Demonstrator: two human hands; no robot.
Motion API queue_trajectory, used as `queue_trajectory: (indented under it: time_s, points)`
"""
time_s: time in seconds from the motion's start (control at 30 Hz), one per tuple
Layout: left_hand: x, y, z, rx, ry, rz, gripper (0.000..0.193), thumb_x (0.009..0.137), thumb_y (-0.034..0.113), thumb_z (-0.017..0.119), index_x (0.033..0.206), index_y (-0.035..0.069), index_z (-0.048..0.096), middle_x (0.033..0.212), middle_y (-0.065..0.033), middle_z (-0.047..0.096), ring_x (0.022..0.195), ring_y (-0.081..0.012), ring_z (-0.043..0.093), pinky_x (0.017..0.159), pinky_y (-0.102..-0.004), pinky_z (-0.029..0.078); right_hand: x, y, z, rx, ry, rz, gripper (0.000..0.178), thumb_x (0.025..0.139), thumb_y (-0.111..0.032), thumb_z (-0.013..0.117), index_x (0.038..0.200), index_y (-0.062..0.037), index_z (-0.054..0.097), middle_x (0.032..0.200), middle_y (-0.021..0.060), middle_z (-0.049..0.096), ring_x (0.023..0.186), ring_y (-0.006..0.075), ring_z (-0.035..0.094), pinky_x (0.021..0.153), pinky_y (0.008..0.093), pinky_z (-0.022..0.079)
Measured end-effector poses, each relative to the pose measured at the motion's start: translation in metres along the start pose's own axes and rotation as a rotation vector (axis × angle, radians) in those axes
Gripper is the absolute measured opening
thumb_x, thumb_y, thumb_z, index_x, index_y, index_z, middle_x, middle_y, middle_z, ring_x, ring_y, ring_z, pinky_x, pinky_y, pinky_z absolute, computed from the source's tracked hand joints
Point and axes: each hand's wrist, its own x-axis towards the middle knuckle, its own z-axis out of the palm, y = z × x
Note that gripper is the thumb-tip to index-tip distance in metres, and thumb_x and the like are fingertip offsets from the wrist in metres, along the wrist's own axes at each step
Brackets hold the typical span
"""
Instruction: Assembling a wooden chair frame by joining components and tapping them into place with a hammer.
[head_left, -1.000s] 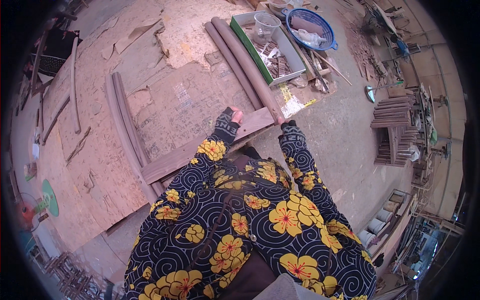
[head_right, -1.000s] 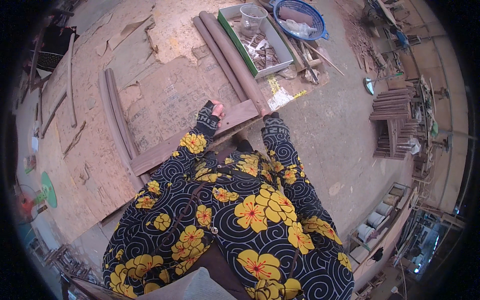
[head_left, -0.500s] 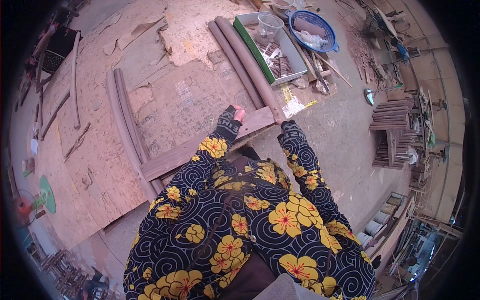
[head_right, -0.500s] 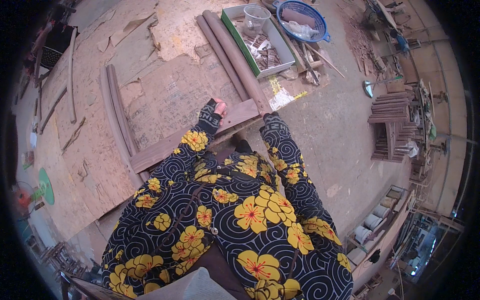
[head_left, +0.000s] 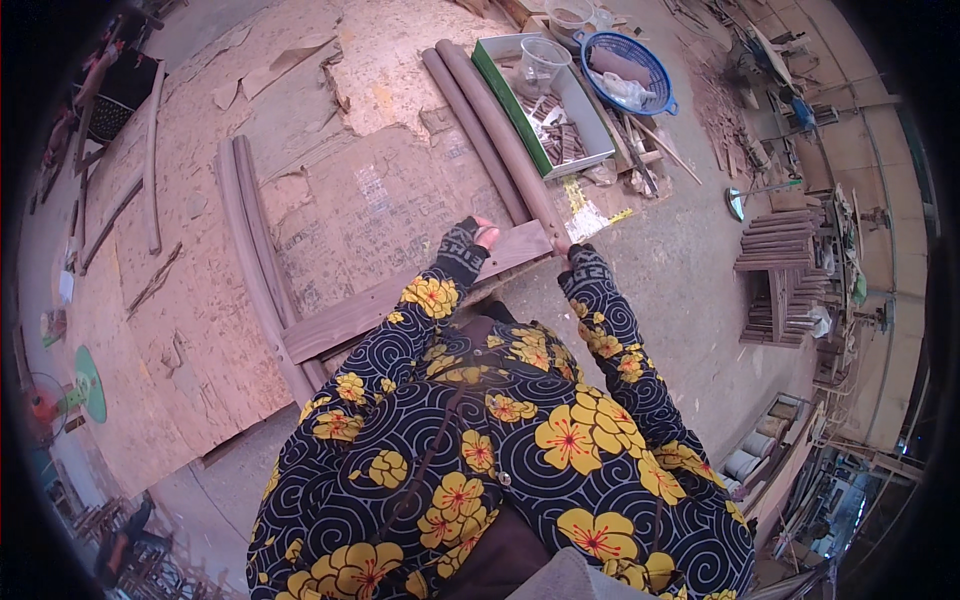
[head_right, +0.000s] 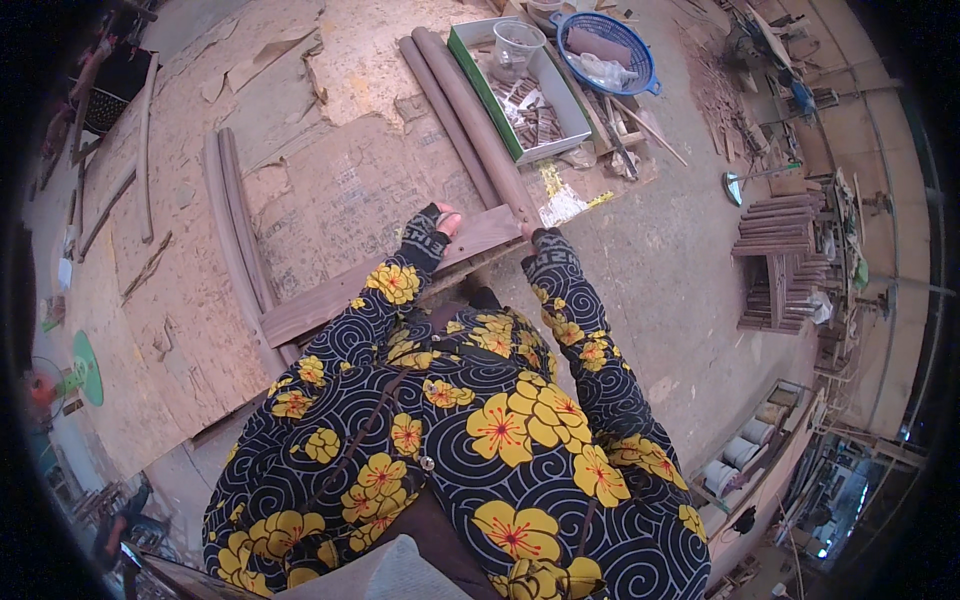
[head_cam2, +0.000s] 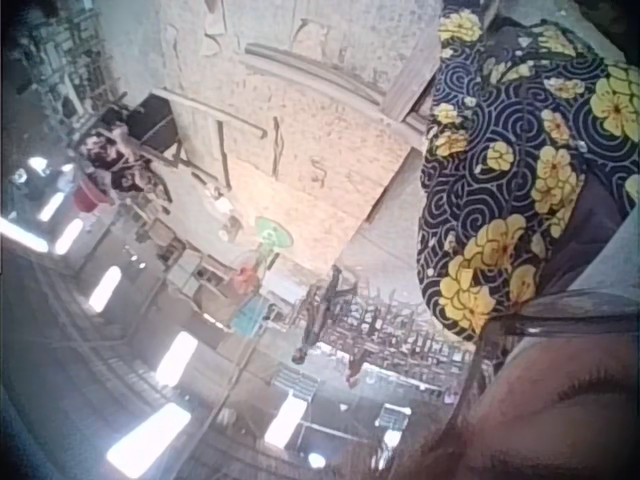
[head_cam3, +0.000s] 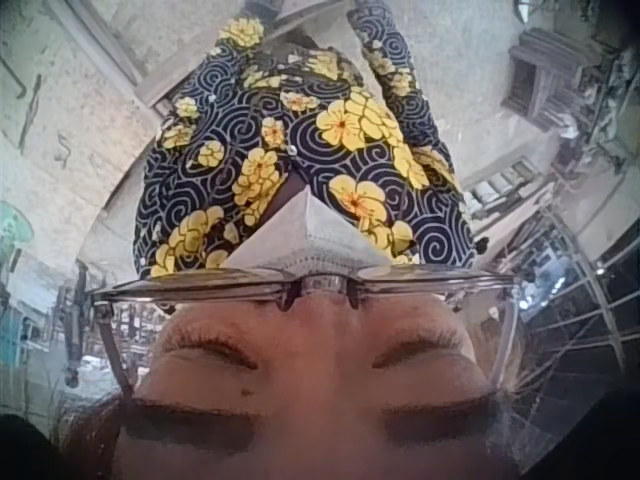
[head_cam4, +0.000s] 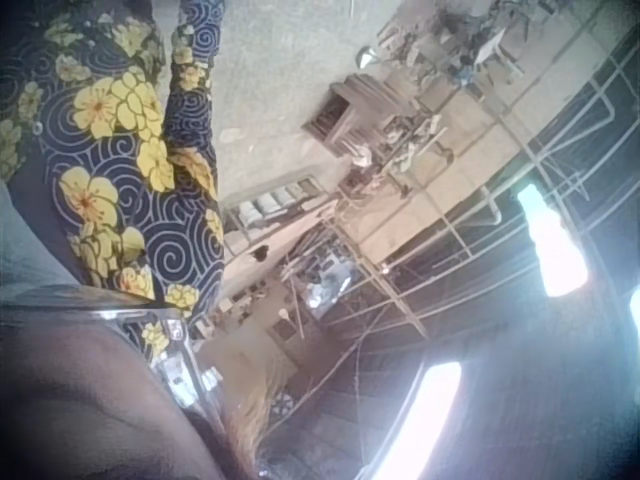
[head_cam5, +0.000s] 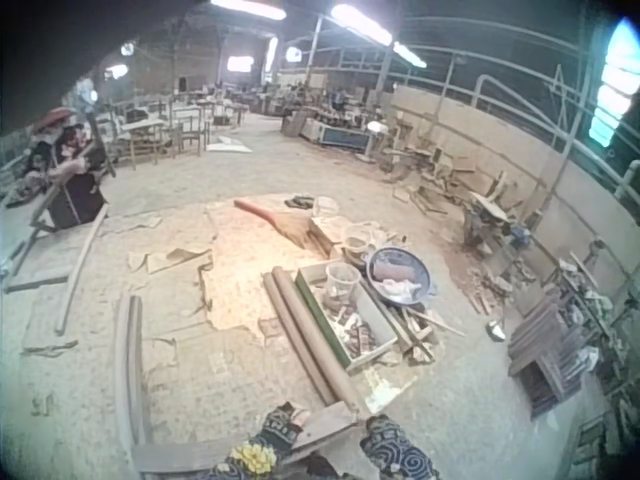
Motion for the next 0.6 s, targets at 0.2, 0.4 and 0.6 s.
queue_trajectory:
  time_s: [0.2,0.4,0.6]
  points:
    - [0.003,-0.009,0.001,0.042,0.046,0.157,0.019,0.079,0.025,0.054,0.087,0.007,0.053,0.059,-0.0003,0.050,0.044,-0.0068,0.043,0.041,-0.0214,0.037,0.016,0.002,0.008,0.008,-0.001,0.007,0.031,0.082,-0.015,0.045,0.112,-0.0083,0.049,0.066,0.0037,0.051,0.053,0.0133,0.044,0.051,0.0223,0.039]
    - [0.002,-0.003,0.001,0.010,-0.001,0.019,0.020,0.079,0.025,0.053,0.087,0.007,0.053,0.059,0.0000,0.050,0.044,-0.0063,0.043,0.040,-0.0209,0.036,0.017,-0.003,0.005,-0.050,-0.019,0.018,0.031,0.082,-0.015,0.044,0.112,-0.0088,0.048,0.066,0.0034,0.051,0.052,0.0129,0.044,0.049,0.0222,0.038]
    - [0.005,-0.020,0.001,0.135,0.050,0.172,0.021,0.079,0.025,0.054,0.087,0.006,0.053,0.060,-0.0010,0.051,0.051,-0.0086,0.047,0.048,-0.0225,0.040,0.015,-0.007,0.005,-0.066,-0.037,0.006,0.031,0.082,-0.014,0.044,0.113,-0.0092,0.048,0.065,0.0031,0.051,0.051,0.0124,0.044,0.048,0.0221,0.038]
